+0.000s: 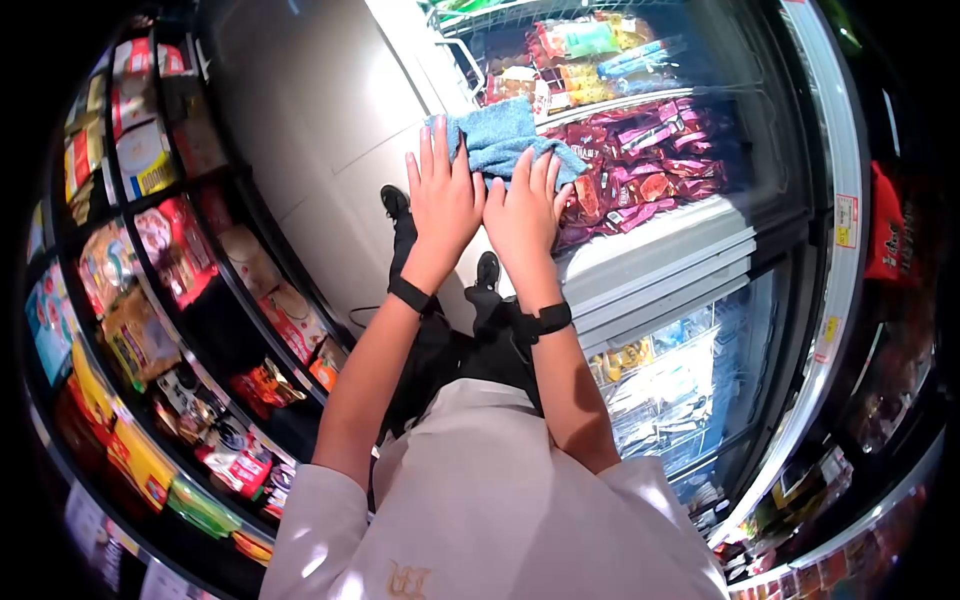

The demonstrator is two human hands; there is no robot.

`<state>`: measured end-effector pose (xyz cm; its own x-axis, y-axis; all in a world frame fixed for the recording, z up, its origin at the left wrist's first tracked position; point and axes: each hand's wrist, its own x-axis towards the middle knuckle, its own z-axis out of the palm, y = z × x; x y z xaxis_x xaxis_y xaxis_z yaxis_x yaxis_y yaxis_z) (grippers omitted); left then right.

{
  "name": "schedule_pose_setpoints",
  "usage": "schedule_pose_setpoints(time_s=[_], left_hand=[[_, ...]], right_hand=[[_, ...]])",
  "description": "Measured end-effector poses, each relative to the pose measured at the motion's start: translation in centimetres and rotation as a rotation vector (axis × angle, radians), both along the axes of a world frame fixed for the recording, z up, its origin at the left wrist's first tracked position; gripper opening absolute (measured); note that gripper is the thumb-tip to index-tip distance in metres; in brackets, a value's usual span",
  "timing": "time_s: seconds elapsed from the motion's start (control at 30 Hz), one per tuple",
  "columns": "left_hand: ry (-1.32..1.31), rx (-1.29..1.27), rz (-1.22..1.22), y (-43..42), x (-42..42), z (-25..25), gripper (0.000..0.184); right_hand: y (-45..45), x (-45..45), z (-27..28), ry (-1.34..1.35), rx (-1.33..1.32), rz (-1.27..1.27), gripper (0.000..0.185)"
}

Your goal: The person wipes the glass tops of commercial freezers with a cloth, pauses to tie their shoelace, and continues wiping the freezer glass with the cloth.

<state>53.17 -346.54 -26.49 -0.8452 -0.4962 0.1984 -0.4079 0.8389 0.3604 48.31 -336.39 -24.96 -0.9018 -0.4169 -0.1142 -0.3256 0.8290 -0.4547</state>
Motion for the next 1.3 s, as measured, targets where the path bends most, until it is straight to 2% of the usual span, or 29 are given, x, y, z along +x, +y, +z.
schedule_pose_setpoints(time_s=[0.1,0.2,0.27,0.33,0.47,0.53,0.7,0.93,1.07,1.2,1.3], left_hand=[[-0.082,-0.095,-0.184,-3.5,-2.2,-0.2,0.042],[-0.165,-0.064,-0.293,-6.3,-4.7,0.4,0.044],[-0.185,-0.025,-0.390,-8.7,-7.1,0.4,0.049],[-0.119,-0.075,-0.420,-11.4,-9.7,-0.4,0.051],[-0.118,-0.052,-0.381,-17.7,-16.1,-0.3,0.052],[-0.040,-0.074,-0.298,-20.3,-19.2,-1.7,0.044],[-0.070,-0.120,-0.349,-26.3,-19.9,-1.6,0.045],[-0.174,-0.139,-0.419,-34.7,-20.4,-0.1,0.054],[-0.165,-0.143,-0.388,-39.9,-24.4,-0.3,0.052],[-0.122,-0.175,-0.374,-45.6,-29.4,-1.2,0.062],[-0.207,-0.166,-0.383,-49.7,-32.6,-2.3,0.062]], right_hand=[[-1.8,-0.5,0.1,0.021,0.048,0.014,0.063],[-2.4,-1.8,0.0,0.058,0.121,-0.011,0.061],[-4.7,-3.3,-0.4,0.064,0.152,-0.115,0.062],[-7.6,-6.1,-0.3,0.093,0.160,-0.158,0.063],[-14.6,-13.4,-1.9,0.172,0.151,-0.209,0.058],[-18.4,-16.2,-2.5,0.202,0.100,-0.184,0.053],[-23.6,-16.1,-1.2,0.124,0.013,-0.035,0.047],[-27.6,-15.9,-0.6,0.117,0.082,-0.042,0.057],[-33.7,-20.7,-1.0,0.150,0.107,-0.039,0.061],[-41.3,-27.0,-1.9,0.184,0.016,-0.164,0.060],[-46.2,-30.3,-1.6,0.146,-0.033,-0.182,0.059]])
